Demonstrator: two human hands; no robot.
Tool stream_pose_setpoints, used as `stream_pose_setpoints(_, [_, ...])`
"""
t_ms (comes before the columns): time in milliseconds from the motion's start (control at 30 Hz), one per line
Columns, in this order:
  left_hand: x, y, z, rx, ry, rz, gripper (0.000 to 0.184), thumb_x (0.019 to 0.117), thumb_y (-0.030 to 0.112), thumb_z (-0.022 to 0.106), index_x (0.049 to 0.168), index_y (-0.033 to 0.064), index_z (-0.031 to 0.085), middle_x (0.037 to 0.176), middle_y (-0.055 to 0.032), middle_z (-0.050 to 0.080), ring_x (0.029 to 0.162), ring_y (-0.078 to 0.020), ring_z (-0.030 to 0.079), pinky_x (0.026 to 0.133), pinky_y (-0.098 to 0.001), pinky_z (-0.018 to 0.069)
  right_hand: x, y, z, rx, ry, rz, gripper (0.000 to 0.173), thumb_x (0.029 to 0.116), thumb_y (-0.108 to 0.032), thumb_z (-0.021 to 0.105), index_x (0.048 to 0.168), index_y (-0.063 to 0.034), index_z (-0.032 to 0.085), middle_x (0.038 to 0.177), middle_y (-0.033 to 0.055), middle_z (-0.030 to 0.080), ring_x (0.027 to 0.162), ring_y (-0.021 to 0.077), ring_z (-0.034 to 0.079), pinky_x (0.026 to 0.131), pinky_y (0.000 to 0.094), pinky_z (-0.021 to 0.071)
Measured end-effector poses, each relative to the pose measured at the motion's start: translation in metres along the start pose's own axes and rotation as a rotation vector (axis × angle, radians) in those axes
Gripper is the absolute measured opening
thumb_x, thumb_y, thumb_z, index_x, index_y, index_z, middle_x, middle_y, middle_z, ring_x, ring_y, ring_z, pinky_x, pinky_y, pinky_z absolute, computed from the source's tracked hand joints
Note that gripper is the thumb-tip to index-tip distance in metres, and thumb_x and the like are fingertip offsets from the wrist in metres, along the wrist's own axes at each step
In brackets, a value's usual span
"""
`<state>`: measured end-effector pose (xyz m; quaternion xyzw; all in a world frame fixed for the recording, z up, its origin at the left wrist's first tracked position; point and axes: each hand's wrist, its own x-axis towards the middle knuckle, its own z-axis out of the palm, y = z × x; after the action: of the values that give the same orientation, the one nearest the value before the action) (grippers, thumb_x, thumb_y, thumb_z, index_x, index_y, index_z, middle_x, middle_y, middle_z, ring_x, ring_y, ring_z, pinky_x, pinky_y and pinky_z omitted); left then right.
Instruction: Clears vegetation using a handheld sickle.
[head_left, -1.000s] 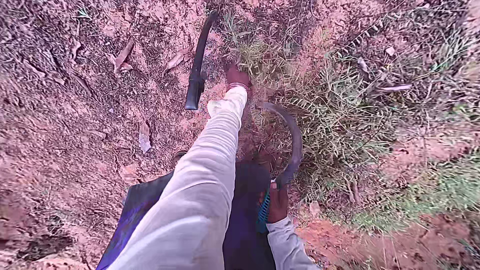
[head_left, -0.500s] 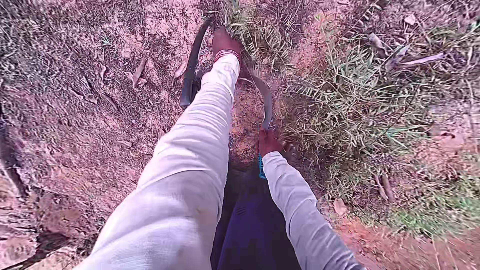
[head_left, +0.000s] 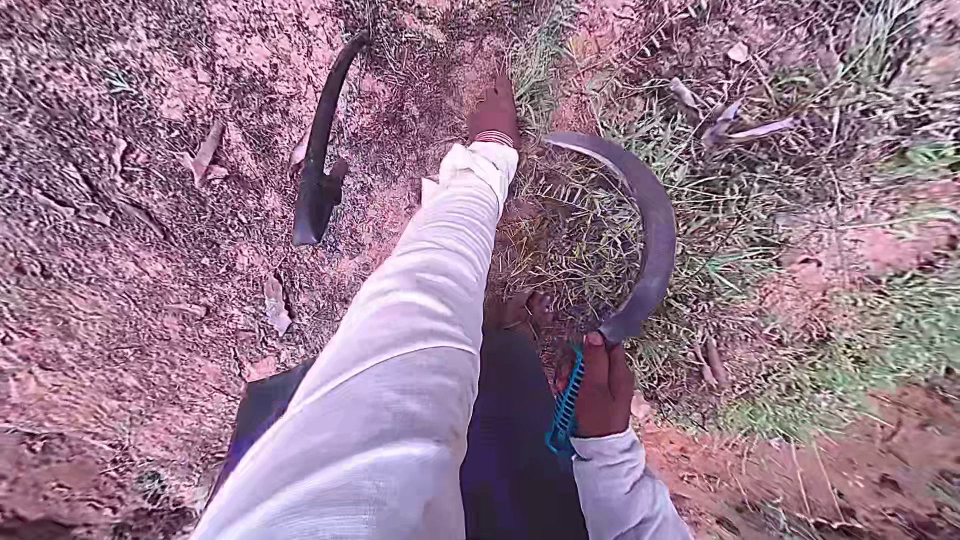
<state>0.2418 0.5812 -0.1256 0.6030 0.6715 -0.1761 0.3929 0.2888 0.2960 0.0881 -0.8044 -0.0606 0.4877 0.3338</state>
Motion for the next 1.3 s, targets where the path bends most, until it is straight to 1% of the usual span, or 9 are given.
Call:
stream_pose_setpoints(67, [-0.009,0.0,0.002,-0.116,0.003,-0.118,0.082,0.0962,0.011,0.066,0.164,0.0057,0.02,0.141,-0.0245,0.061,0.129,-0.0421,0.061,0.106,-0.0599,0.0487,0.002,0.003,-0.001,0.046,0.024,-0.017,0.02,0.1088,-0.015,0.032,0.104,-0.0055,0.049,0.055,-0.014,0.051,0.043,-0.0029,0.053,0.043,0.0164,0.0498])
stream_pose_setpoints(267, [0.0,-0.01,-0.022,-0.386,0.078,-0.382,0.055,0.1005,0.015,0.062,0.15,-0.0032,0.045,0.148,-0.0258,0.054,0.141,-0.0353,0.051,0.116,-0.0503,0.0425,0.087,-0.006,0.028,-0.261,-0.116,0.104,0.036,0.1131,-0.02,0.031,0.122,0.0084,0.051,0.062,-0.0001,0.05,0.048,0.0075,0.053,0.051,0.0256,0.0517])
stream_pose_setpoints(433, [0.003,-0.004,-0.022,-0.301,0.158,-0.362,0.055,0.0993,0.016,0.061,0.152,0.0041,0.048,0.147,-0.0215,0.056,0.139,-0.0326,0.054,0.114,-0.0506,0.0448,0.182,0.003,0.083,-0.561,-0.29,0.156,0.05,0.1141,-0.031,0.029,0.149,0.002,0.042,0.103,0.0257,0.066,0.084,0.0359,0.069,0.081,0.0518,0.0554])
stream_pose_setpoints(600, [0.003,-0.003,-0.02,-0.215,0.129,-0.3,0.053,0.0975,0.01,0.062,0.149,0.0045,0.051,0.146,-0.0219,0.057,0.139,-0.0345,0.054,0.114,-0.0523,0.0447,0.155,-0.007,0.078,-0.692,-0.362,0.253,0.052,0.1145,-0.032,0.027,0.152,0.003,0.038,0.126,0.0312,0.063,0.112,0.042,0.066,0.099,0.0563,0.049])
stream_pose_setpoints(733, [-0.001,-0.023,-0.046,-0.242,0.213,-0.418,0.053,0.0973,0.016,0.065,0.148,0.006,0.052,0.144,-0.021,0.059,0.137,-0.0326,0.056,0.112,-0.05,0.0463,0.072,0.005,0.035,-0.698,-0.37,0.333,0.051,0.114,-0.03,0.03,0.153,0.0013,0.038,0.103,0.0252,0.068,0.088,0.0357,0.07,0.084,0.0509,0.0552])
stream_pose_setpoints(867, [-0.007,-0.055,-0.063,-0.507,0.391,-0.578,0.061,0.1004,0.019,0.063,0.155,0.0023,0.041,0.146,-0.0224,0.057,0.138,-0.0313,0.055,0.114,-0.0461,0.0452,0.025,0.002,0.008,-0.425,-0.058,0.025,0.045,0.1105,-0.022,0.036,0.133,0.0148,0.049,0.063,0.0064,0.056,0.049,0.0143,0.058,0.051,0.0338,0.0539])
stream_pose_setpoints(1000, [-0.031,-0.068,-0.034,-0.745,0.466,-0.693,0.058,0.1029,0.025,0.064,0.151,-0.001,0.044,0.142,-0.0238,0.059,0.133,-0.0321,0.058,0.111,-0.046,0.0464,0.122,-0.058,0.04,-0.507,-0.189,0.067,0.045,0.1145,-0.03,0.027,0.136,0.0031,0.049,0.076,0.0116,0.06,0.062,0.0228,0.063,0.065,0.0417,0.0557])
stream_pose_setpoints(1100, [-0.045,-0.069,-0.007,-0.782,0.398,-0.785,0.06,0.1038,0.026,0.061,0.152,-0.0021,0.042,0.144,-0.0243,0.057,0.136,-0.0324,0.056,0.112,-0.0464,0.0462,0.192,-0.078,0.086,-0.258,-0.238,0.147,0.045,0.1145,-0.038,0.023,0.137,-0.0056,0.045,0.071,0.0061,0.051,0.049,0.0166,0.054,0.049,0.0341,0.0525])
stream_pose_setpoints(1300, [-0.109,-0.054,0.034,-0.885,0.189,-0.747,0.063,0.1069,0.03,0.059,0.152,-0.0068,0.037,0.147,-0.0289,0.053,0.137,-0.0379,0.053,0.116,-0.0493,0.0413,0.171,-0.05,0.038,-0.42,-0.28,0.439,0.047,0.1146,-0.037,0.023,0.142,-0.0028,0.04,0.075,0.0066,0.051,0.053,0.0166,0.053,0.051,0.0338,0.0505])
